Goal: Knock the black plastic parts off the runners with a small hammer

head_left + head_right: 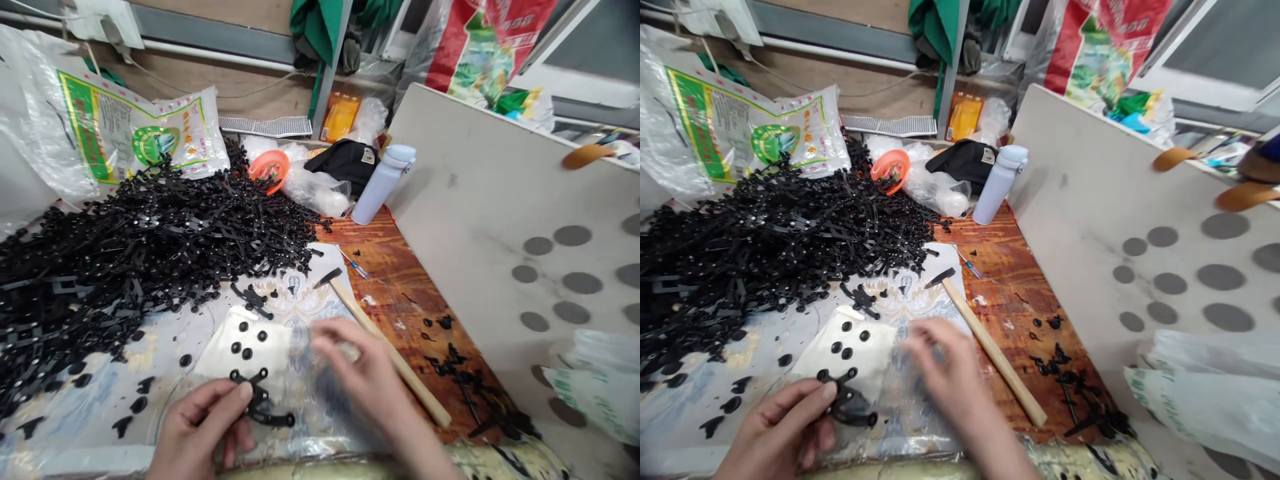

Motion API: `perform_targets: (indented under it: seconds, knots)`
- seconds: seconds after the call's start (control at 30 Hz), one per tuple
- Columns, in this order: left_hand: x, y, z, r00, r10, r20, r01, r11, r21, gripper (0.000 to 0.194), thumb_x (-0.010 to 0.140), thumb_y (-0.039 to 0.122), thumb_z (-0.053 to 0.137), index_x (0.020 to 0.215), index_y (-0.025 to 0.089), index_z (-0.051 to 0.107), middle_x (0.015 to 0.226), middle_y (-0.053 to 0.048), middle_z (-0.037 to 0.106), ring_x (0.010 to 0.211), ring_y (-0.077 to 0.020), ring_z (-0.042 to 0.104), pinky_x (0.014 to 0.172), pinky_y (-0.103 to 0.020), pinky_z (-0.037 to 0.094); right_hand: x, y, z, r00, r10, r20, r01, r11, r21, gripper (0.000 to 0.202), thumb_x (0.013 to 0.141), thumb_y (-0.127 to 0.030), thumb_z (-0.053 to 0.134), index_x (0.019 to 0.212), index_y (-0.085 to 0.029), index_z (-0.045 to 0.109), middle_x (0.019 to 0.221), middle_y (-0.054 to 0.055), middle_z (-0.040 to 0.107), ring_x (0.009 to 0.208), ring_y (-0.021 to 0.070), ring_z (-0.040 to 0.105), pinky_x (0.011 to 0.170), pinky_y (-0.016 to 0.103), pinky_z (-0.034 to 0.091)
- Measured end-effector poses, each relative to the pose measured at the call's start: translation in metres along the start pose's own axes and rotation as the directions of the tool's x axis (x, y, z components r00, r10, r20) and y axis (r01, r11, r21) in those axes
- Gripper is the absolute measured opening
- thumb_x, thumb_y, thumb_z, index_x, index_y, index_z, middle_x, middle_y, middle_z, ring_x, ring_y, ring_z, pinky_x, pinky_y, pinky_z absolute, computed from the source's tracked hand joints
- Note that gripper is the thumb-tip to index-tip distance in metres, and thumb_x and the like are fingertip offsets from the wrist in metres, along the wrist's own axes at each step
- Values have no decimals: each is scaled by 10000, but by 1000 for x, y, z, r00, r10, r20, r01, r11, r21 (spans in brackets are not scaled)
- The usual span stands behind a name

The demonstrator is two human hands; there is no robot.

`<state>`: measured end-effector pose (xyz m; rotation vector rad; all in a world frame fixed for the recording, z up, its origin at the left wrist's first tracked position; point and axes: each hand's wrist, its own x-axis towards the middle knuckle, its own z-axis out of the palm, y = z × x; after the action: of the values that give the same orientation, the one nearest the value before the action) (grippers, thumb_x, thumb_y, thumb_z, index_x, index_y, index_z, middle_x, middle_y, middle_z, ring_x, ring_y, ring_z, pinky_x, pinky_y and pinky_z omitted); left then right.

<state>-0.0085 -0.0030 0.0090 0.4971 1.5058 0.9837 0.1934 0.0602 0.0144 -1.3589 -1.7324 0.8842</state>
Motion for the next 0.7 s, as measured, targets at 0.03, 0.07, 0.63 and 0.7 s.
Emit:
perform_targets:
  seconds: [0.03,0.07,0.63,0.7]
  knots:
    - [2,0,-1,1000,-21,-14,20,999,-35,310,619,457,767,607,163,668,314,35,512,304,-74,354,351,-177,280,6,11,-11,991,-20,-135,-8,979,-204,210,869,-355,547,953,-192,648,937,75,673,875,210,615,800,367,487]
    - [3,1,-3,999,-32,-32,30,998,-56,294,619,444,774,633,166,680,280,63,455,290,-64,322,357,-175,290,12,23,-20,983,-1,-181,-77,903,-423,231,879,-354,524,1001,-188,629,978,90,654,906,228,596,827,394,465]
    - [20,2,-10,998,8,-65,-18,987,-160,369,673,409,745,538,138,534,429,26,596,220,23,271,325,-143,110,-8,-4,-21,969,40,244,11,979,-206,274,975,-343,273,802,-231,454,592,-32,494,515,139,488,506,250,353]
    - [20,1,-10,997,14,-73,-25,990,-140,366,655,408,753,535,136,540,427,18,599,215,22,273,327,-147,112,-15,-9,-14,951,62,304,-13,987,-161,244,982,-328,281,845,-231,459,612,-36,492,542,139,488,515,246,341]
